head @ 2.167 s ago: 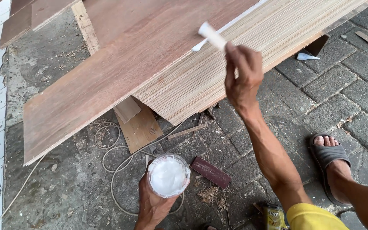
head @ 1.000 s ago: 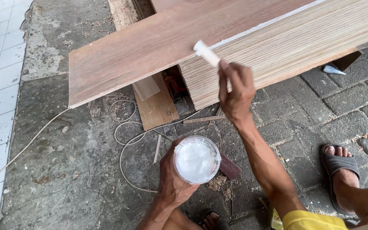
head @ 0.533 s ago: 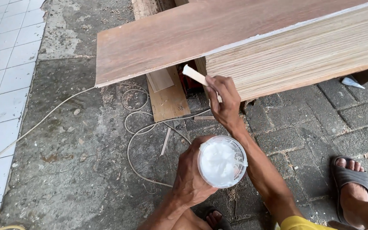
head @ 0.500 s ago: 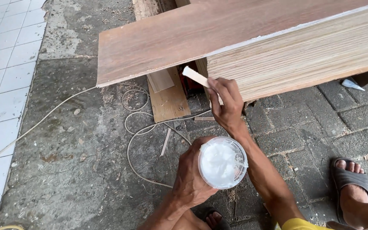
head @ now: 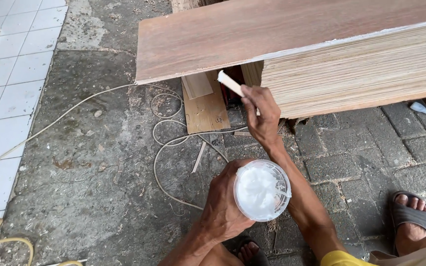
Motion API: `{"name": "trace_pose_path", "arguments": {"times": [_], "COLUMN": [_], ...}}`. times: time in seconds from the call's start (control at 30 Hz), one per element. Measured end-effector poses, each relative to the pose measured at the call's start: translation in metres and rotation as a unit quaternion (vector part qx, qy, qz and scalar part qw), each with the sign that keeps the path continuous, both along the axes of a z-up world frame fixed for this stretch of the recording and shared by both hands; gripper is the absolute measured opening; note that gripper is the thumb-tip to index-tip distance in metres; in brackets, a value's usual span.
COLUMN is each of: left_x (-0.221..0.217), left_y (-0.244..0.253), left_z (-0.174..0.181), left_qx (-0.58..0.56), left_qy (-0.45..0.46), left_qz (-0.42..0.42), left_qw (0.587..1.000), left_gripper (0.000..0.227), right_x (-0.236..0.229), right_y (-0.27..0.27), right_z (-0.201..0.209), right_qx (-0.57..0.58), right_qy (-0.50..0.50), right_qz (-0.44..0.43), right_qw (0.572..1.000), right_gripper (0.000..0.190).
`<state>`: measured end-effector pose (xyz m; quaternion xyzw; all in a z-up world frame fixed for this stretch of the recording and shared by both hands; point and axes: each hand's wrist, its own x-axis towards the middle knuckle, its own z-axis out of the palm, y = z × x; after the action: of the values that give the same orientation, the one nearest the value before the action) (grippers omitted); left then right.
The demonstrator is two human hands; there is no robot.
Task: Applying white putty or wood filler to the edges of several long wooden boards using a small wooden stick to prepare them for finishing.
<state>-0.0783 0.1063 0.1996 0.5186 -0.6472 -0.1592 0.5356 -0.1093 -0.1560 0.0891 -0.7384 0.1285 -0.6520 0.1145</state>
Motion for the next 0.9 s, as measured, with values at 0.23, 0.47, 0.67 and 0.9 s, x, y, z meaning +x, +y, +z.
{"name": "trace_pose_path", "arguments": {"times": [0.23,0.47,0.67,0.9], "left_x": [0.006,0.005,0.0,-0.001], "left_y": [0.001,-0.008,-0.015,-0.022], "left_z": [0.003,-0.008,-0.003,-0.004], "left_qx": [0.019,0.023,0.027,0.006], "left_qy": [-0.001,-0.002,-0.008,-0.015], "left_qz": [0.022,0.005,0.026,0.023], "left_qw": [1.0,1.0,0.999,1.0], "left_gripper": [0.09,0.087,0.081,0.083], "right_x": [-0.014,0.008,-0.014,-0.013], "right_y": [-0.005,0.008,-0.012,-0.035], "right_z": [0.034,0.024,0.009,0.007], "right_qx": [-0.027,-0.009,0.052,0.015], "right_qy": [-0.032,-0.007,-0.081,-0.049], "right_qz": [-0.182,-0.022,-0.053,0.001], "right_qw": [0.982,1.0,0.994,0.999], "right_gripper": [0.022,0.007,0.019,0.02]}}
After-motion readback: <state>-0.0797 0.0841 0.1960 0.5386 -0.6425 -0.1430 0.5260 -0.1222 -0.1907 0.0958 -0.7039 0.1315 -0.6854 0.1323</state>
